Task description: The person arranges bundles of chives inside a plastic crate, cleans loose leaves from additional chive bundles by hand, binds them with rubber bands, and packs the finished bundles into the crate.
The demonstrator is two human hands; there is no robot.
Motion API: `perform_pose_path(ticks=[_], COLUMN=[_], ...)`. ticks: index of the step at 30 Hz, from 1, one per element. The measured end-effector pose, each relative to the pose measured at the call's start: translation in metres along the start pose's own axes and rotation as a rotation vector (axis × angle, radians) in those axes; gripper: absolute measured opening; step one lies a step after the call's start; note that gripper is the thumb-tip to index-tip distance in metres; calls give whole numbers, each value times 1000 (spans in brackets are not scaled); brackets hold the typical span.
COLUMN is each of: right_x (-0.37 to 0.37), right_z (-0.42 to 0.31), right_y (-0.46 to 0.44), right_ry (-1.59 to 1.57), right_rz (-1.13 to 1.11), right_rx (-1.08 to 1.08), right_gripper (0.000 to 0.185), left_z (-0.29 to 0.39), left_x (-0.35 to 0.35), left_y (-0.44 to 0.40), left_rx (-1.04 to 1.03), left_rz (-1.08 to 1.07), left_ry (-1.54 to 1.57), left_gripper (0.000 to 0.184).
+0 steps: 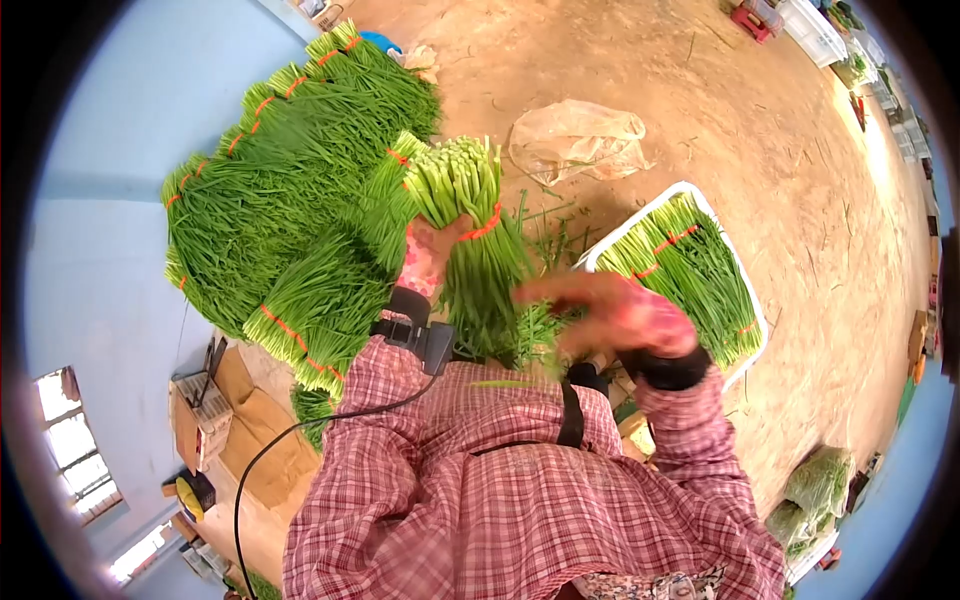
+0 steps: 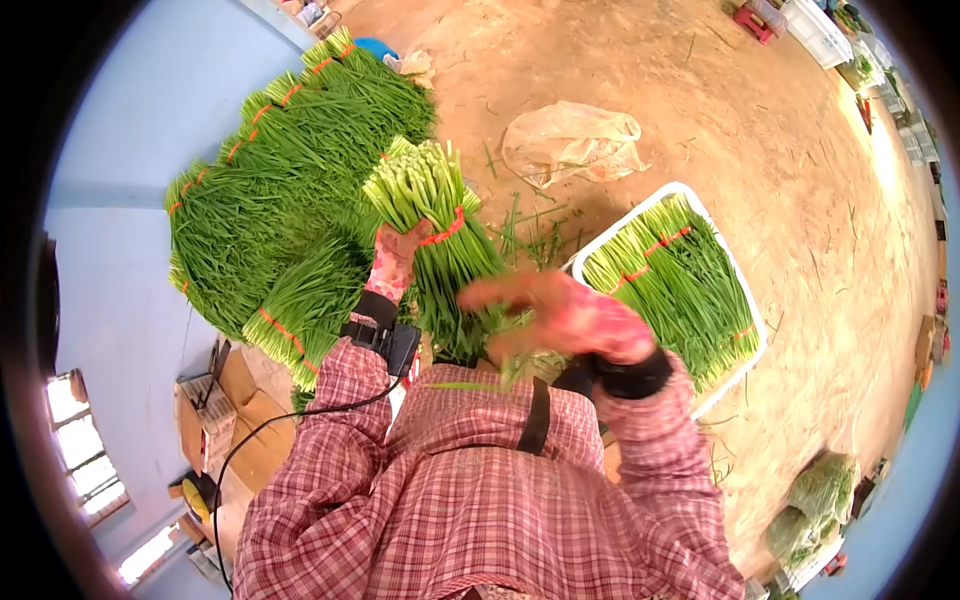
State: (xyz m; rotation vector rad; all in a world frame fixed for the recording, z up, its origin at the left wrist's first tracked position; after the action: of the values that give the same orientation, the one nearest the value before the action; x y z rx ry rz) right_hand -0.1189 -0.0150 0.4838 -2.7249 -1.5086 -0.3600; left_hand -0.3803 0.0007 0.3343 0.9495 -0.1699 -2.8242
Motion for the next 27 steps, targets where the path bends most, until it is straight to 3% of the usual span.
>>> perform_pose_path(ticks=[2,4,5,8,10,11,15,18,27], right_x=[0,3,4,3,3,0,2,5,5], right_z=[26,41,35,47,42,42,35,27,37], right_y=[-39,-72,-82,-92,-92,-92,-94,-97,-97], right_ry=[-40,-343,-284,-98,-11,29,18,91,-208], right_rz=[397,768,848,927,964,981,989,943,884], right_rx=[-173,-291,-359,-295,-269,-255,-276,-273,-68], right_gripper=[23,22,21,22,21,21,16,13,11], left_z=[2,1,-2,-15,4,4,-4,-13,-14], left_x=[-9,-15,-14,-14,-45,-43,-30,-21,-19], left_y=[-2,-5,-7,-10,-1,-1,-7,-10,-10], left_rx=[-70,-152,-197,-340,-362,-335,-331,-446,-337], left_rz=[14,36,39,19,-26,1,35,37,0], left_ry=[-240,-448,-507,-702,-839,-1041,-1255,-1207,-1237], left_gripper=[37,39,40,47,48,53,57,57,52])
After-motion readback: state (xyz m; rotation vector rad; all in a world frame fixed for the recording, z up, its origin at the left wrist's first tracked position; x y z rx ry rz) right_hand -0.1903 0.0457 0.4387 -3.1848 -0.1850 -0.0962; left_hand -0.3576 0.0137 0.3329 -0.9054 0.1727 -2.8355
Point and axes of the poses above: each hand's wrist, its own y-axis away from the middle knuckle, its own x-axis out of the back of the hand, z = x × y, the point moved 3 cm from there along -y, towards the middle knuckle, and after that the axes turned 6 degrees about y, right-handed, at the moved point
